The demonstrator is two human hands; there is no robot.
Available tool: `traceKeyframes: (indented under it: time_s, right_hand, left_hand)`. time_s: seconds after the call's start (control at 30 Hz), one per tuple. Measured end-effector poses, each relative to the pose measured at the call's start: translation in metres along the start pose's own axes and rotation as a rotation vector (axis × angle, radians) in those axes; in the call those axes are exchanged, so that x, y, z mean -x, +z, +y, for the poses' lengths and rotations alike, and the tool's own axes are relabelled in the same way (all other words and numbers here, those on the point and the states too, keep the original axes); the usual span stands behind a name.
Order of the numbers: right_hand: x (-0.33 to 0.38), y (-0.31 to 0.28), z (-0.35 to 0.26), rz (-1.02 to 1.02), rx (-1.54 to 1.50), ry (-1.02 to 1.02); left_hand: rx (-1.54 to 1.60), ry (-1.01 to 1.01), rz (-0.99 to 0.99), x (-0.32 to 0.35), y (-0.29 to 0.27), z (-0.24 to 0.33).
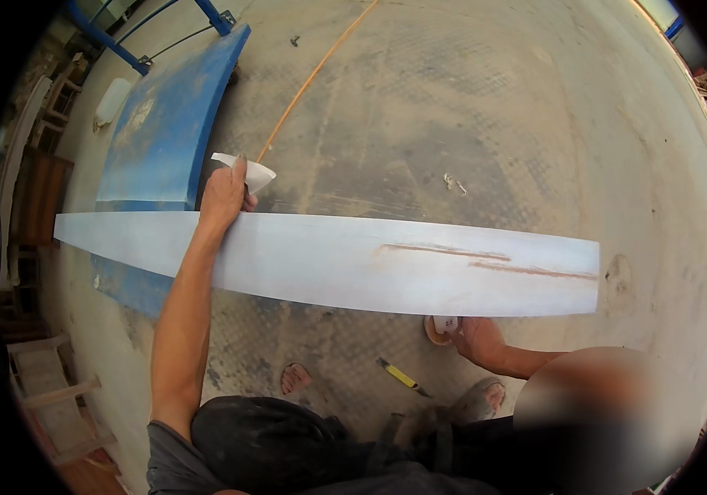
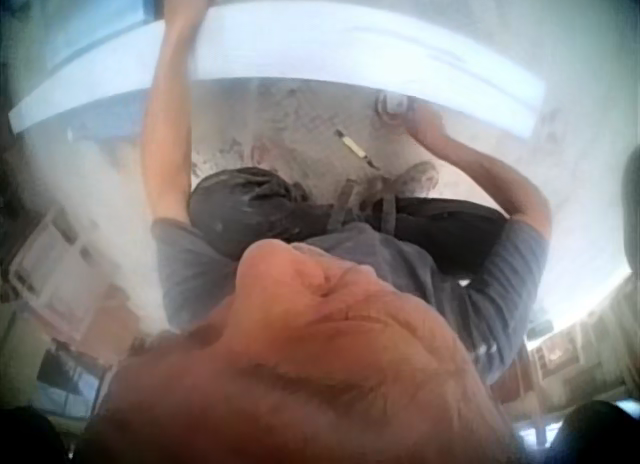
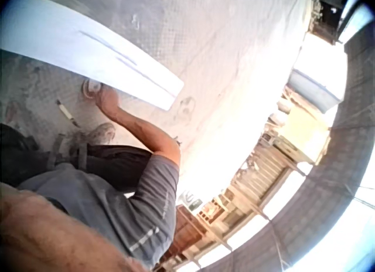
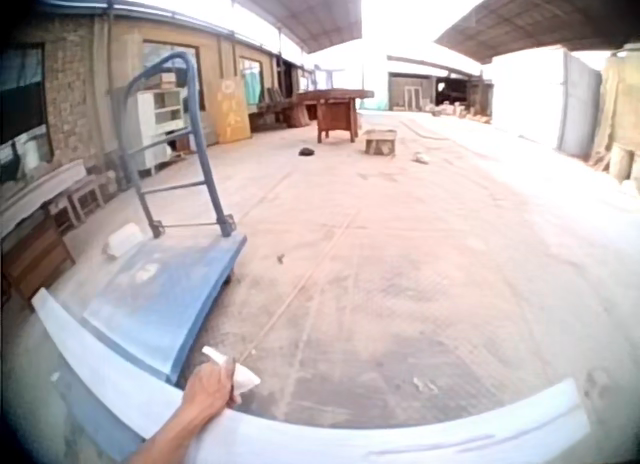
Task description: The person applies a white adhesive from a bottle onto a long, white rectangular board. They use a yellow scraper to spread the glue evenly along the surface and then wipe the area with a blue cloth. The person repeats this process of applying and spreading the adhesive along the length of the board.
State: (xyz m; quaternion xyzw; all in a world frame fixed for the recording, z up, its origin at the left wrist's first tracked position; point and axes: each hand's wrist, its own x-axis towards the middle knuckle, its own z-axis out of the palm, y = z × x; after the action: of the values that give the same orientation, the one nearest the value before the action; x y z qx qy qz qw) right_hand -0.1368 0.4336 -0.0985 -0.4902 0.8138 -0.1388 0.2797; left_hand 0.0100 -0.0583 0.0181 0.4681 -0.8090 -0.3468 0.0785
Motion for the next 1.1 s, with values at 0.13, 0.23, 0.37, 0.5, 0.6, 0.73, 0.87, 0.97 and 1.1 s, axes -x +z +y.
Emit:
traceKeyframes:
  time_s: [0.13, 0.23, 0.37, 0.5, 0.6, 0.73, 0.87, 0.97, 1.1]
  right_hand:
    - [-0.013, -0.011, 0.002, -0.127, 0.005, 0.165]
    - [-0.017, 0.002, -0.001, -0.007, -0.048, 0.171]
    - [-0.018, 0.005, -0.003, 0.153, -0.077, 0.043]
    - [-0.019, 0.017, 0.003, 0.148, -0.042, 0.006]
    - [-0.020, 0.020, 0.000, 0.151, 0.023, -0.063]
    - [-0.018, 0.008, -0.005, 0.082, -0.017, -0.128]
    - [-0.008, 0.005, 0.000, 0.194, 0.122, -0.152]
    - [-0.012, -0.001, 0.012, -0.051, 0.143, -0.343]
    - [-0.021, 0.015, -0.005, -0.175, 0.492, -0.541]
  left_hand:
    - [0.023, -0.015, -0.004, 0.002, 0.002, -0.001]
    - [-0.007, 0.008, 0.002, 0.001, 0.002, -0.003]
    - [-0.024, -0.008, 0.010, -0.001, 0.002, -0.003]
    - [-0.046, 0.006, 0.028, -0.001, 0.004, -0.003]
    - [-0.069, 0.011, 0.037, 0.002, 0.001, -0.001]
    - [-0.109, 0.032, 0.059, 0.000, 0.003, -0.005]
    - [-0.141, 0.081, 0.073, -0.006, 0.008, -0.011]
    - [-0.128, 0.113, 0.048, -0.013, 0.009, -0.017]
    - [-0.097, 0.102, 0.031, -0.008, 0.008, -0.021]
